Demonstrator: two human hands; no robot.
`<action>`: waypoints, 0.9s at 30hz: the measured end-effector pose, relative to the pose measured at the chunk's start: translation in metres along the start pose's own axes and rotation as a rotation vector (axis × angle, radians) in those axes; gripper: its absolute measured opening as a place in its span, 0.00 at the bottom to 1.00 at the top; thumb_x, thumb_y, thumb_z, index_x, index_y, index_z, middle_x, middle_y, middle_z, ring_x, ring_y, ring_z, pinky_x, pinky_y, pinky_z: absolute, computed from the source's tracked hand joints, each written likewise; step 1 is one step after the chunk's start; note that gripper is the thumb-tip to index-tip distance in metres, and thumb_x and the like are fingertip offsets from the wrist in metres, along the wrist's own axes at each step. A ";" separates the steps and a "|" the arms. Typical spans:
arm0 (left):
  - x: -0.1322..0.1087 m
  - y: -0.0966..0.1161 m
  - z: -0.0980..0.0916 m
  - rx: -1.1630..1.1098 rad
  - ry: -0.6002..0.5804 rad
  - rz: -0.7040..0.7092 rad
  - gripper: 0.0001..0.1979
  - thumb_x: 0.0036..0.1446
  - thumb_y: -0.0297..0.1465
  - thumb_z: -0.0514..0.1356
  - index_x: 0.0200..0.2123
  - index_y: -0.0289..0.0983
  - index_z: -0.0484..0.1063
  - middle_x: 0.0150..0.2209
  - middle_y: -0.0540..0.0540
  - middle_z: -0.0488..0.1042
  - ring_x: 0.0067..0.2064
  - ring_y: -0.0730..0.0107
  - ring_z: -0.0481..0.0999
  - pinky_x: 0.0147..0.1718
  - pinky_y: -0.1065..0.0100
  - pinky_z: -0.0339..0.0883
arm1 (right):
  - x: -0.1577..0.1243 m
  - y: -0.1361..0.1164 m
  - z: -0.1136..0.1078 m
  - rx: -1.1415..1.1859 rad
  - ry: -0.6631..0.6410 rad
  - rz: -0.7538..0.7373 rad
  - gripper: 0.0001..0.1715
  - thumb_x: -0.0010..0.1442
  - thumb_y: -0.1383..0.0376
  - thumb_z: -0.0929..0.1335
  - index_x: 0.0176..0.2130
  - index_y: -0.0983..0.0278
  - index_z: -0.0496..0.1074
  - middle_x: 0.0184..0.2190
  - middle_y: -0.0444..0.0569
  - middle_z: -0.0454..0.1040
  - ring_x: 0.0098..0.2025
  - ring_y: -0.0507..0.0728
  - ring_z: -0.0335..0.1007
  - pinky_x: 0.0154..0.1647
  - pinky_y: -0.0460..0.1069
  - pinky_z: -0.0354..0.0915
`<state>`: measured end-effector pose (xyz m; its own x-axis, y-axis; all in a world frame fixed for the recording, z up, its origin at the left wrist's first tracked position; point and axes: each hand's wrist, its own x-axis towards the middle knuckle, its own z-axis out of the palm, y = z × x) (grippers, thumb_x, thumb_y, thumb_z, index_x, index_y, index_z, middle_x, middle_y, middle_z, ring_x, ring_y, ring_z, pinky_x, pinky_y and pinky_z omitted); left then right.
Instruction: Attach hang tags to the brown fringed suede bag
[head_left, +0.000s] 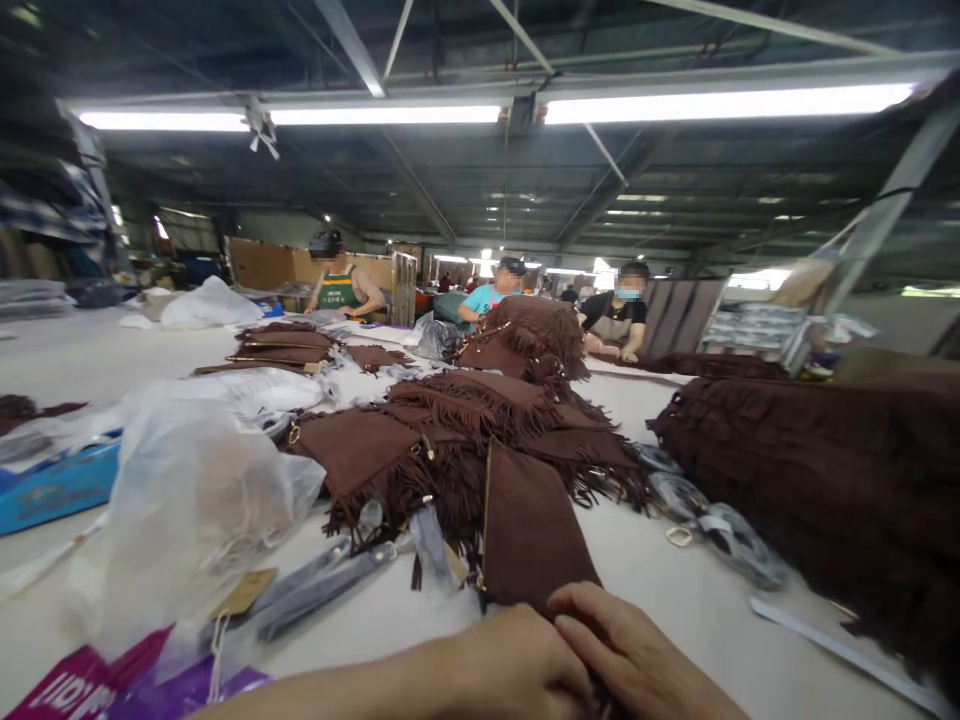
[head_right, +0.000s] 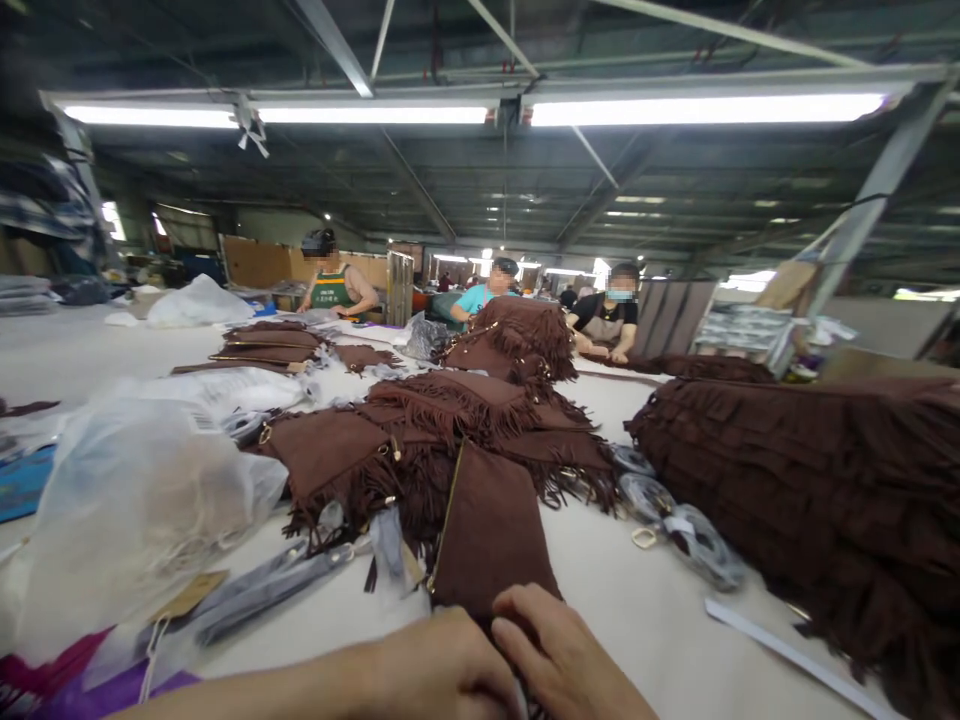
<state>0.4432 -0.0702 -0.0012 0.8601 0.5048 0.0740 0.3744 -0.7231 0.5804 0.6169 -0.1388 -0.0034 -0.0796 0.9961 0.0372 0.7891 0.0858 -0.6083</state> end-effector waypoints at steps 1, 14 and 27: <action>-0.005 -0.008 -0.014 0.015 -0.040 -0.009 0.04 0.54 0.33 0.62 0.31 0.46 0.77 0.31 0.54 0.79 0.34 0.67 0.78 0.34 0.71 0.70 | -0.005 0.006 0.004 -0.002 -0.004 -0.004 0.19 0.63 0.59 0.61 0.48 0.61 0.74 0.44 0.52 0.77 0.48 0.61 0.74 0.51 0.52 0.68; 0.001 -0.048 -0.023 0.194 0.047 -0.080 0.08 0.56 0.25 0.56 0.39 0.38 0.72 0.44 0.45 0.75 0.48 0.64 0.74 0.47 0.68 0.67 | 0.010 0.008 0.060 -0.201 0.021 0.120 0.42 0.60 0.60 0.67 0.69 0.62 0.53 0.70 0.61 0.49 0.71 0.72 0.41 0.60 0.70 0.61; 0.014 -0.008 -0.039 0.538 0.066 0.079 0.07 0.64 0.30 0.52 0.40 0.38 0.69 0.41 0.41 0.78 0.41 0.54 0.80 0.39 0.57 0.73 | 0.003 0.014 0.002 -0.497 0.184 -0.110 0.16 0.59 0.74 0.57 0.34 0.60 0.69 0.31 0.50 0.77 0.34 0.61 0.78 0.32 0.52 0.74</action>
<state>0.4388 -0.0392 0.0264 0.8756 0.4555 0.1609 0.4492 -0.8902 0.0758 0.6265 -0.1344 -0.0138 -0.1051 0.9639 0.2446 0.9788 0.1437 -0.1459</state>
